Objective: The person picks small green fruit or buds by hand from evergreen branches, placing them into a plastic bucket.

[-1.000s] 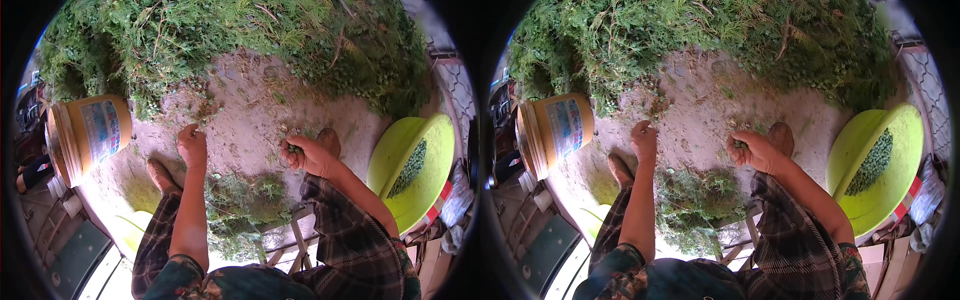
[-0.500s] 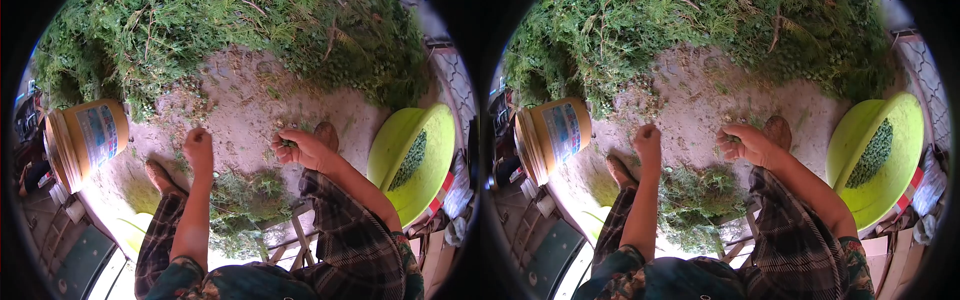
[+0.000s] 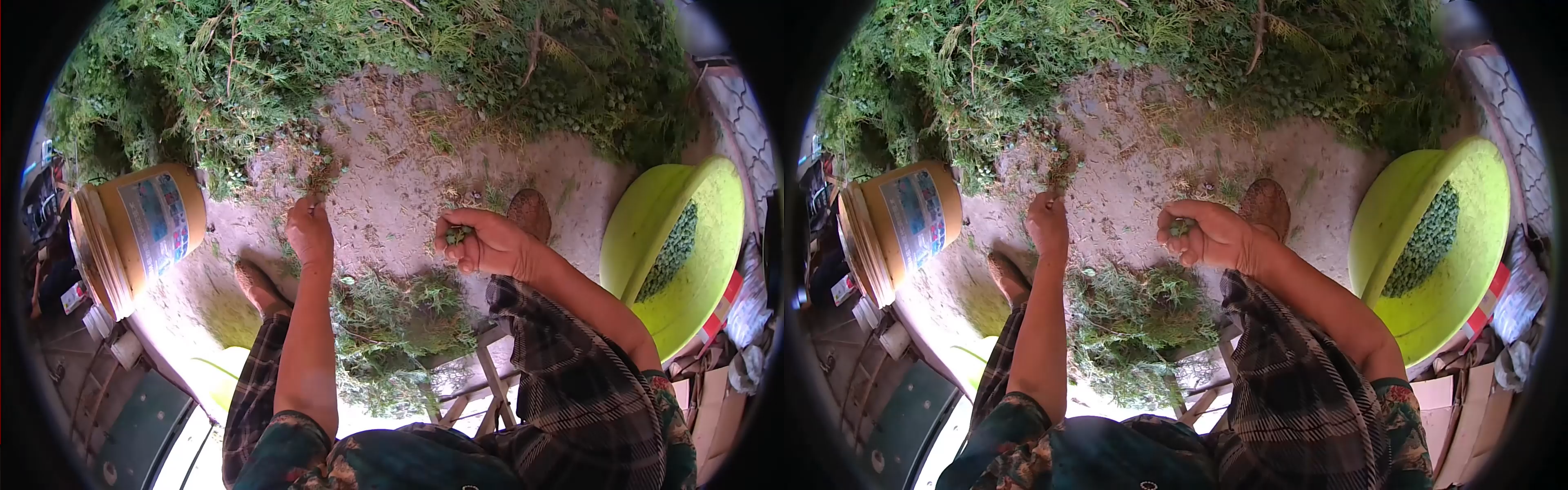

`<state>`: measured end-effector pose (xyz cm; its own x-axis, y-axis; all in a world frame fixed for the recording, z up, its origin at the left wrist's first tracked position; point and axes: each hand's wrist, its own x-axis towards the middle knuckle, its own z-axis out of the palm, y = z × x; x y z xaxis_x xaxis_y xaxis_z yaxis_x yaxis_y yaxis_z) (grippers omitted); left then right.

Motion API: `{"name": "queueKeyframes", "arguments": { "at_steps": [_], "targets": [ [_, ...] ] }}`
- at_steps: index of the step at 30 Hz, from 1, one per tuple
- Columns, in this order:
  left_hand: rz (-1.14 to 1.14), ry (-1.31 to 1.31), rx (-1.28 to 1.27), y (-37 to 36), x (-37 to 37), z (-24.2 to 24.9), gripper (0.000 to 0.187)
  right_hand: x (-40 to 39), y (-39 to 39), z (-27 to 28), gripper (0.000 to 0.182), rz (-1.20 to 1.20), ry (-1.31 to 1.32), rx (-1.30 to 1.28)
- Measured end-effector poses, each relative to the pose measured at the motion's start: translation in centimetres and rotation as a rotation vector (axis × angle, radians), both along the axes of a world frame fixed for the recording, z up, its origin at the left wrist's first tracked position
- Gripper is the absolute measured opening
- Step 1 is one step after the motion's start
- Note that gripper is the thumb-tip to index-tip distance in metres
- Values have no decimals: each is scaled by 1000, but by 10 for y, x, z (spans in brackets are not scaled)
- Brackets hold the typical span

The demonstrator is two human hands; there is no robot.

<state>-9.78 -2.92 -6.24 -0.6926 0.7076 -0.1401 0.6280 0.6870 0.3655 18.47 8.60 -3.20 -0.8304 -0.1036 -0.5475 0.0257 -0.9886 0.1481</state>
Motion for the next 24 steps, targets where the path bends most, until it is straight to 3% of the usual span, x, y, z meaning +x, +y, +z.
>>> {"name": "queueKeyframes", "arguments": {
  "at_steps": [4,6,9,16,19,24],
  "targets": [
    [78,-100,116,5,7,10,13,2,0,2,26,21,-55,96],
    [-67,92,52,15,7,6,15,2,-1,-1,26,23,-67,89],
    [-102,177,-19,19,5,-2,17,3,-1,-6,25,15,-70,80],
    [-123,-2,137,-5,15,7,18,6,-3,-10,24,-25,-66,122],
    [-262,166,117,-10,11,0,17,4,-3,-3,24,-23,-100,137],
    [-165,29,132,1,15,19,14,7,0,-8,23,-37,-49,161]
  ]
}}
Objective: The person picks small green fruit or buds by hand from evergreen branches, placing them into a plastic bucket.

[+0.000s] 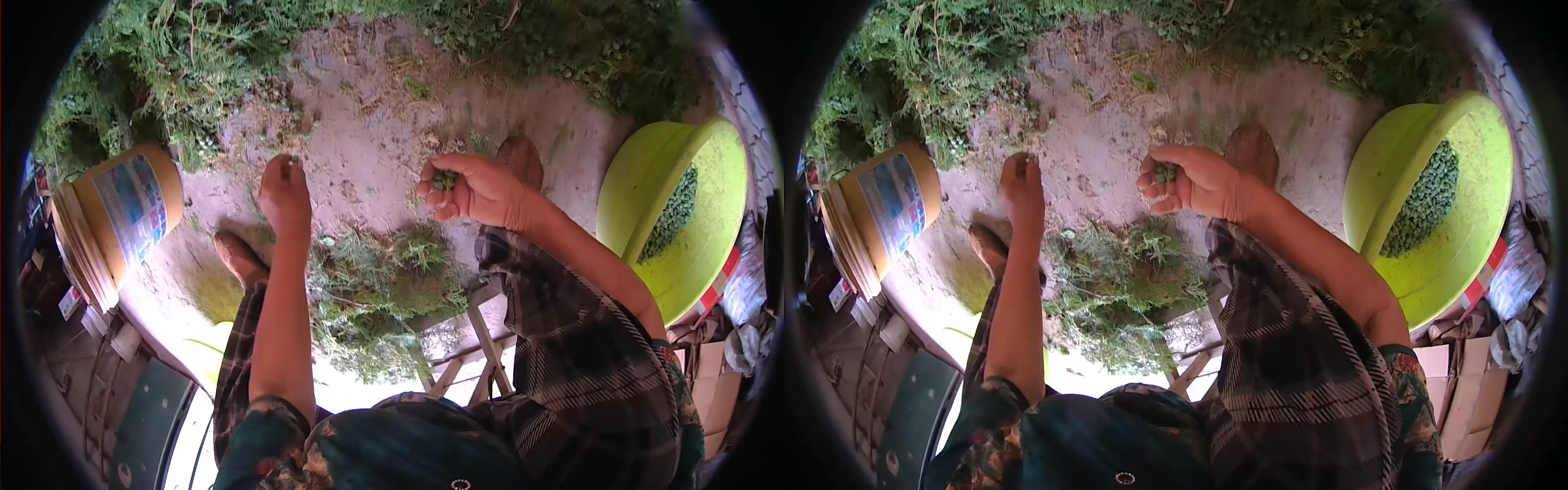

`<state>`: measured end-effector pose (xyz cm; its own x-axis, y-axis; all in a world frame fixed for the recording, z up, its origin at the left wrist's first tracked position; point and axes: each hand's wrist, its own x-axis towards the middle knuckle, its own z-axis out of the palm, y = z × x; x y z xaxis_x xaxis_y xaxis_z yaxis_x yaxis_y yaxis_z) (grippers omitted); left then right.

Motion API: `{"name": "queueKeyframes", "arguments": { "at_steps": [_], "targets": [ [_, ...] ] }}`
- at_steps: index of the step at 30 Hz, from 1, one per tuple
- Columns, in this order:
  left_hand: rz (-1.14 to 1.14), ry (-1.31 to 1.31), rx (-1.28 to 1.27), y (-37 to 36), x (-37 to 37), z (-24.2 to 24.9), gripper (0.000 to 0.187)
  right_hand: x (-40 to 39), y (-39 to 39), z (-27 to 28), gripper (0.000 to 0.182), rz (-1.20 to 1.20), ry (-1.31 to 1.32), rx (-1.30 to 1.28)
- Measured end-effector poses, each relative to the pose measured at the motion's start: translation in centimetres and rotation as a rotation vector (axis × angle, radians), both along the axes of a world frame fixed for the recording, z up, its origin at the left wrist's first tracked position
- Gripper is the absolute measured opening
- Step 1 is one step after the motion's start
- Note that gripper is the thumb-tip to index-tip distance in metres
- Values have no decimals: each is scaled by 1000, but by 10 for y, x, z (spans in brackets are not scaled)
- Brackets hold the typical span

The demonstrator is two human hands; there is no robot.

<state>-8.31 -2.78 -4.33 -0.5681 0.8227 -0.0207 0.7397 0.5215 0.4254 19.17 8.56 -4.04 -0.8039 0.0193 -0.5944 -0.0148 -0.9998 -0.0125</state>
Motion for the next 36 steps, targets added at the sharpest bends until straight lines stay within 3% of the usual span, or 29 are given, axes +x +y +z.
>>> {"name": "queueKeyframes", "arguments": {
  "at_steps": [2,3,4,5,8,9,14,18,24,27,29,31,33,36],
  "targets": [
    [114,-272,-29,7,41,39,15,-3,-4,4,24,14,-95,-24],
    [14,-423,-12,5,59,48,17,-5,-6,10,24,11,-94,-23],
    [-144,-803,51,5,68,50,20,-9,-3,19,25,-11,-101,-49],
    [-164,-803,-10,7,76,55,19,-12,0,23,25,-31,-107,-73],
    [58,-350,-96,31,45,35,17,-6,3,20,26,38,-97,-80],
    [37,-228,48,33,27,11,19,-4,2,16,26,37,-97,-79],
    [-25,78,-168,37,-1,-24,17,3,-5,-6,24,29,22,-126],
    [30,-84,-65,37,4,-14,16,2,-3,-4,24,1,17,-106],
    [-109,174,-30,58,11,-23,15,2,-6,-6,25,-8,4,-93],
    [-151,121,19,55,20,-13,14,-2,-4,0,25,-2,-30,-90],
    [-131,-176,153,56,51,17,10,-8,-2,15,26,-32,-173,-54],
    [-326,-465,118,49,76,36,14,-9,1,21,25,-77,-194,-89],
    [-322,-607,-5,48,78,54,17,-8,2,15,24,-118,-211,-120],
    [-47,-78,25,63,11,7,18,4,0,-8,24,-129,-17,-133]
  ]
}}
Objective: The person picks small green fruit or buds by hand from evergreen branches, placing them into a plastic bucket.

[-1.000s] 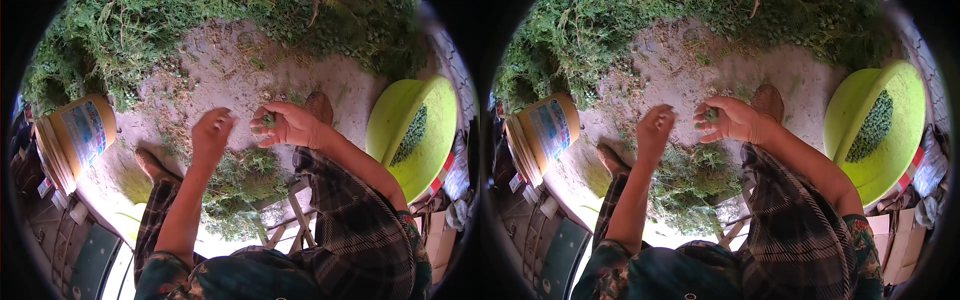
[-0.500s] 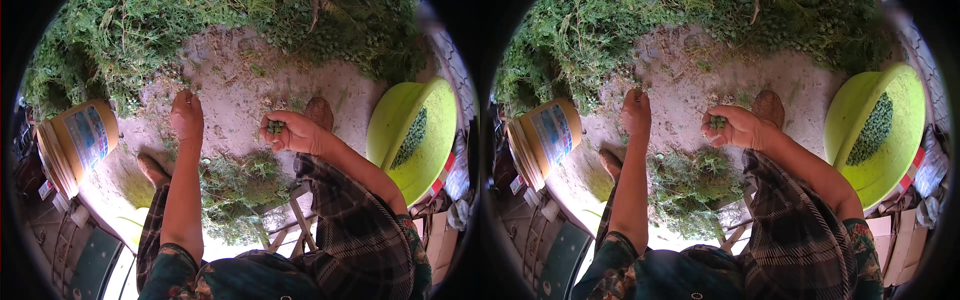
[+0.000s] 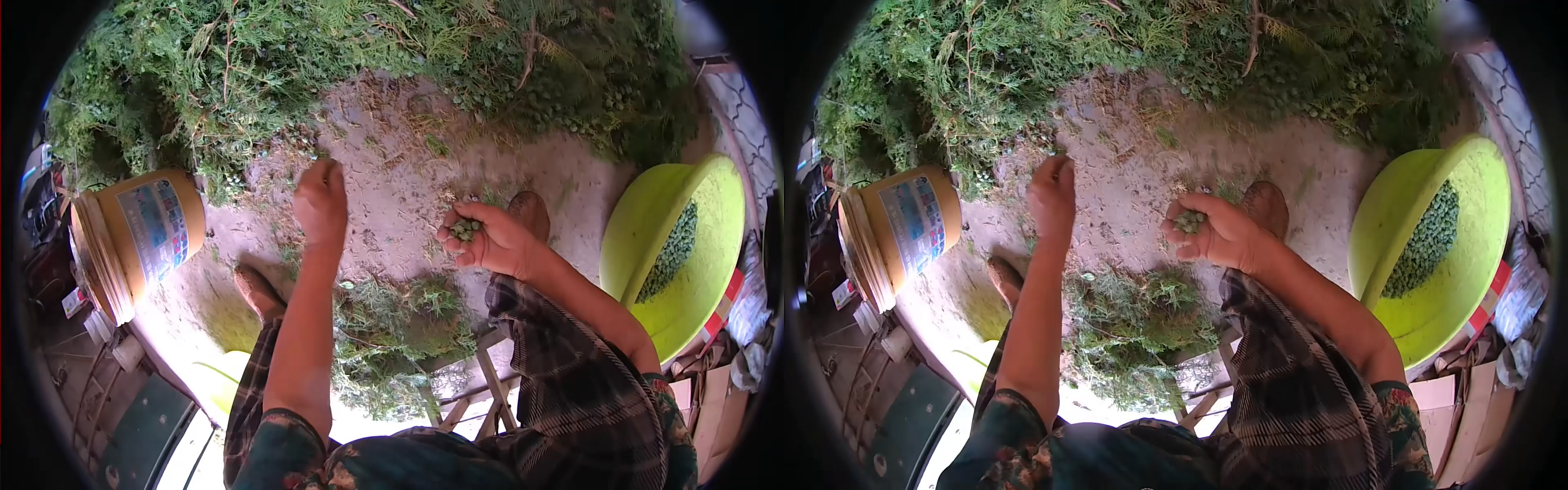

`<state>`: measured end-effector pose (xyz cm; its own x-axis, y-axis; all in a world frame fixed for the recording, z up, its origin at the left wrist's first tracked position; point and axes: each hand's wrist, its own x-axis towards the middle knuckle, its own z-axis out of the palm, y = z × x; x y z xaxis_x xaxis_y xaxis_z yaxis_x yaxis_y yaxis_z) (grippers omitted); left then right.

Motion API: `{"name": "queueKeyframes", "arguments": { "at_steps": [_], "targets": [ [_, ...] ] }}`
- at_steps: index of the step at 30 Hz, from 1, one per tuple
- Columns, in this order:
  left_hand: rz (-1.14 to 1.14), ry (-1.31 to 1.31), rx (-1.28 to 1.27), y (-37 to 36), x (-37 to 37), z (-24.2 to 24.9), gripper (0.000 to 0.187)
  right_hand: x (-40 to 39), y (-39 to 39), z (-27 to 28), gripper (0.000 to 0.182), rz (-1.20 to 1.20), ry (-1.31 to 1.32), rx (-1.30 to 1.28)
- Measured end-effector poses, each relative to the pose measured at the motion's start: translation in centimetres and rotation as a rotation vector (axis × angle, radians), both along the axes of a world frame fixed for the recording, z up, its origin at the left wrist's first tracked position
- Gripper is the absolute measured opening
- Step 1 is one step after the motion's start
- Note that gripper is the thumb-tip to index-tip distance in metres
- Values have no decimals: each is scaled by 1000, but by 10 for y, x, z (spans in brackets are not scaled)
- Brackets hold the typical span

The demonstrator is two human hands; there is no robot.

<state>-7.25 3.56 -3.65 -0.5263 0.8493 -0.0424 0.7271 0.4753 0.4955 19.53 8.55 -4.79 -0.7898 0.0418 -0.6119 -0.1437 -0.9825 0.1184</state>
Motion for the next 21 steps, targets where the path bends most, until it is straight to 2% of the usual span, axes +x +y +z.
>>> {"name": "queueKeyframes", "arguments": {
  "at_steps": [1,5,7,8,10,11,12,13,15,17,19,21],
  "targets": [
    [34,137,-29,5,-11,-8,17,0,0,0,24,7,31,-5],
    [126,224,-201,12,-22,-25,12,-1,0,2,24,28,41,8],
    [91,107,-62,8,-9,-9,16,-1,0,2,24,18,15,31],
    [42,65,87,4,4,-3,13,-2,1,3,25,8,-13,52],
    [-19,-260,89,-7,49,25,12,-9,4,19,25,-2,-101,47],
    [-179,-431,80,-20,63,28,16,-13,5,24,25,-21,-195,39],
    [-286,-635,-40,-18,72,54,22,-14,5,25,25,-14,-188,44],
    [-227,-669,-17,-20,75,58,20,-13,6,24,25,6,-167,36],
    [106,-518,-2,-29,46,31,15,-7,6,22,26,21,-147,30],
    [141,-102,139,-33,-2,1,11,0,5,15,26,73,17,-67],
    [231,56,8,-31,-31,-7,13,-1,4,15,26,84,12,-51],
    [243,50,-66,-30,-45,-23,14,-1,3,15,26,94,4,-40]
  ]
}}
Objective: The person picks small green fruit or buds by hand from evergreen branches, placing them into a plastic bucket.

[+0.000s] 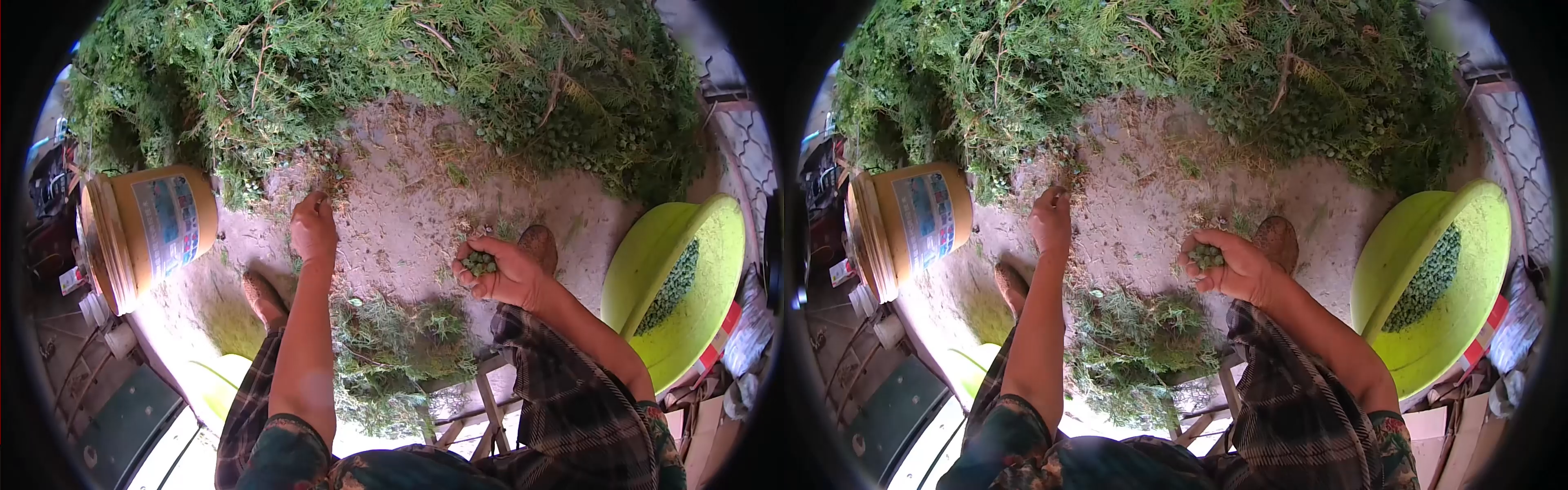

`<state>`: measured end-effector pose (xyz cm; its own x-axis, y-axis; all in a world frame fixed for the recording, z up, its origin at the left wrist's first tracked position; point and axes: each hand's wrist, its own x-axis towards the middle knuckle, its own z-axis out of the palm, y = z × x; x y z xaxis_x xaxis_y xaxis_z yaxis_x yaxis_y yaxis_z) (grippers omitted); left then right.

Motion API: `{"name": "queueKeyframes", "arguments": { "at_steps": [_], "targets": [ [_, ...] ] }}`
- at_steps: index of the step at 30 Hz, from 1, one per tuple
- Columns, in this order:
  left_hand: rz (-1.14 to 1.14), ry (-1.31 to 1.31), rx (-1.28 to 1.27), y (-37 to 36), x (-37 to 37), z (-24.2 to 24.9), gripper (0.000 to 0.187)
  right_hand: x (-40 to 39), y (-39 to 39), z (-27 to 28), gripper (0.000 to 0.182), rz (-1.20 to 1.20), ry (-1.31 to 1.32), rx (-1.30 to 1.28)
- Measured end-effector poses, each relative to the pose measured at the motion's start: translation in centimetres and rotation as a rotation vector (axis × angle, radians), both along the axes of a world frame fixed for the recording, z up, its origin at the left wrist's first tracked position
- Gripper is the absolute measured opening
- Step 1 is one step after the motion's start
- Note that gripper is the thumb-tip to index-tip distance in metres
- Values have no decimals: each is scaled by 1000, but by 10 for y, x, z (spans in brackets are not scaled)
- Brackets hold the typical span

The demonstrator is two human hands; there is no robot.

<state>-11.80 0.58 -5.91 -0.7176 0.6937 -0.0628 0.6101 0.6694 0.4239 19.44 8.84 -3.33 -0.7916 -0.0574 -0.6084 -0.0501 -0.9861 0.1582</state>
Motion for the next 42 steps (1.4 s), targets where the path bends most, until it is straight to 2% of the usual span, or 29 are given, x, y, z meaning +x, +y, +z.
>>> {"name": "queueKeyframes", "arguments": {
  "at_steps": [1,5,7,8,10,11,12,14,17,19,20,21,22,23,24,26,27,29,32,35,36,38,42],
  "targets": [
    [16,-13,-72,-1,-3,-6,15,0,-1,-1,26,-1,-20,-9],
    [26,-9,-95,-3,-6,-2,16,1,0,0,27,-31,-50,-16],
    [169,-30,-50,-2,-8,10,15,2,1,-1,27,-28,-60,3],
    [169,-31,-56,-4,-10,10,15,3,-1,-1,27,-24,-72,17],
    [150,-2,96,-4,-19,9,17,3,-2,0,27,-15,-77,20],
    [26,85,144,-7,-27,-1,18,2,-1,0,27,-10,-79,34],
    [25,85,148,-2,-27,-1,18,2,0,0,27,-11,-78,37],
    [9,117,-99,5,-28,0,19,3,0,-3,26,-21,-49,35],
    [52,67,-15,5,-21,2,17,4,-1,-4,25,-28,-33,57],
    [49,-128,60,19,30,44,13,-1,0,3,25,-39,-59,78],
    [-138,-92,113,11,57,51,13,-4,-2,8,25,-42,-83,94],
    [-324,-190,173,0,83,49,14,-7,-2,12,25,-43,-83,90],
    [-531,-493,132,-3,103,62,21,-10,-1,15,25,-41,-101,82],
    [-582,-734,82,4,119,83,27,-11,0,17,25,-40,-119,76],
    [-562,-746,81,8,123,89,25,-9,0,13,25,-39,-121,76],
    [-364,-476,202,7,103,56,20,-1,-3,1,27,11,28,21],
    [-156,-416,70,21,89,67,14,2,-3,-3,27,9,25,19],
    [-157,-97,170,19,48,30,11,6,-5,-8,28,34,115,-123],
    [-78,106,-132,23,22,8,15,0,-3,0,27,18,36,-58],
    [-51,30,-31,14,10,-16,16,-1,0,6,25,38,-43,-30],
    [-53,27,-33,16,13,-9,16,0,-1,5,25,36,-45,-32],
    [62,-145,7,18,16,7,16,2,-2,2,24,21,-40,-25],
    [186,-284,164,6,-8,-7,19,5,-4,0,23,28,-9,22]
  ]
}}
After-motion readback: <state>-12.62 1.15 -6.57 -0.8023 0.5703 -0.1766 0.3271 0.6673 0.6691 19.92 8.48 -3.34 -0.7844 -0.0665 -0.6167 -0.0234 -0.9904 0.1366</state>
